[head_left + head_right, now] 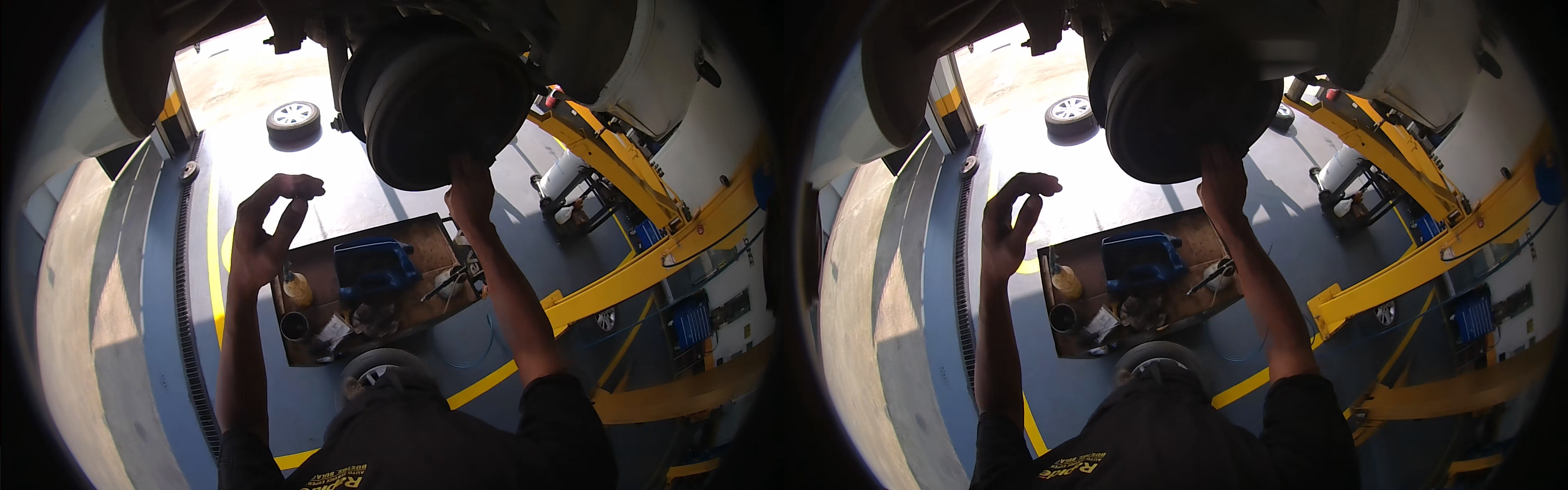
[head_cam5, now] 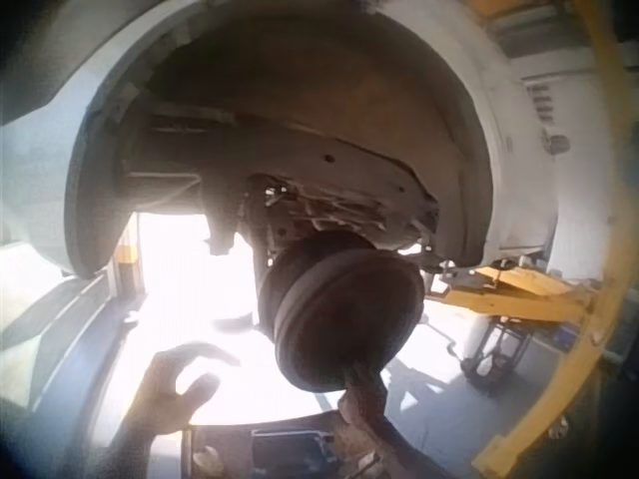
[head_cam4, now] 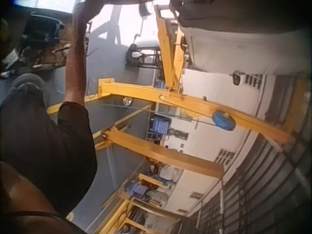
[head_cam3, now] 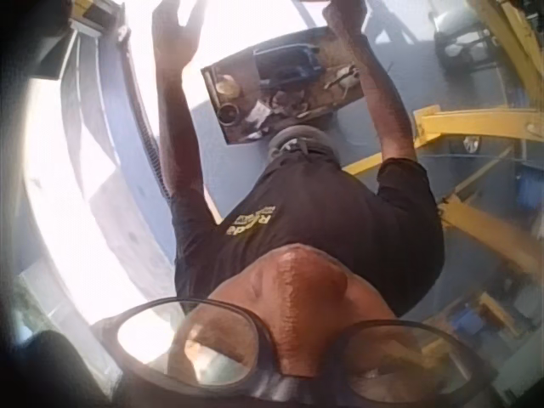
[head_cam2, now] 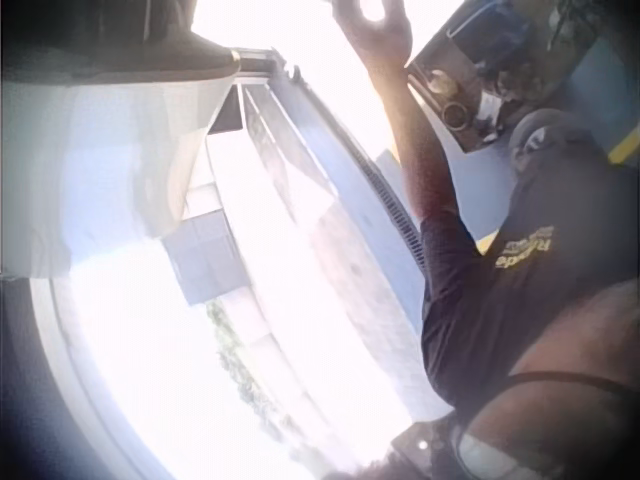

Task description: The person works on a vehicle's rear drum brake assembly while the car is on a lift. They wipe the drum interior with a rag, apply lubricant with a brush, and install the brake drum back onto the hub.

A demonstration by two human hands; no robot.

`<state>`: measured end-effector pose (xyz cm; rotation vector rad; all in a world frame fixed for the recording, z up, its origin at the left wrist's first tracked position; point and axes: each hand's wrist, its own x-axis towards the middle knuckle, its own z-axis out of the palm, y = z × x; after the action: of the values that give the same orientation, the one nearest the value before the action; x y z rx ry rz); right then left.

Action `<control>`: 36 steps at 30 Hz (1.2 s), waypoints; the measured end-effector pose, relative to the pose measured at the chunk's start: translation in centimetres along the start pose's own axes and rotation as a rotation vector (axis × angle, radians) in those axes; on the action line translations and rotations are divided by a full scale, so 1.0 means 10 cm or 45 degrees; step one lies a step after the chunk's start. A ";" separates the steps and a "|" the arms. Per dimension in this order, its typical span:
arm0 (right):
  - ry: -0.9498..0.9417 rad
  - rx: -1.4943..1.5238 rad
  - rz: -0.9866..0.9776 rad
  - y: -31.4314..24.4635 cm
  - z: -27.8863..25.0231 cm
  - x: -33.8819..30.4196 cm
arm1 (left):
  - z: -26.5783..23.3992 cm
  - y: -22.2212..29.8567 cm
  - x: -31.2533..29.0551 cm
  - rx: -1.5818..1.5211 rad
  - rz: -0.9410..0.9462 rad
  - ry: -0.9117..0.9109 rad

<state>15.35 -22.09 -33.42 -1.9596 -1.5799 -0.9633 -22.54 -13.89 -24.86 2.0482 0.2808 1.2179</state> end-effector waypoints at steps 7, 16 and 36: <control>-0.033 0.321 -0.161 -0.37 0.06 -0.08 | 1.03 0.74 2.38 0.663 1.218 -0.184; -0.052 0.715 0.257 -1.05 -0.08 -0.16 | 1.38 0.79 2.83 0.848 0.519 -0.668; -0.087 -0.018 -0.085 0.04 -0.16 0.02 | 1.28 0.06 2.18 0.409 0.807 0.191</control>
<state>15.37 -23.15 -32.16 -1.9797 -1.6905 -0.9452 -0.44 -9.11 -13.47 2.4213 -0.1327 1.8045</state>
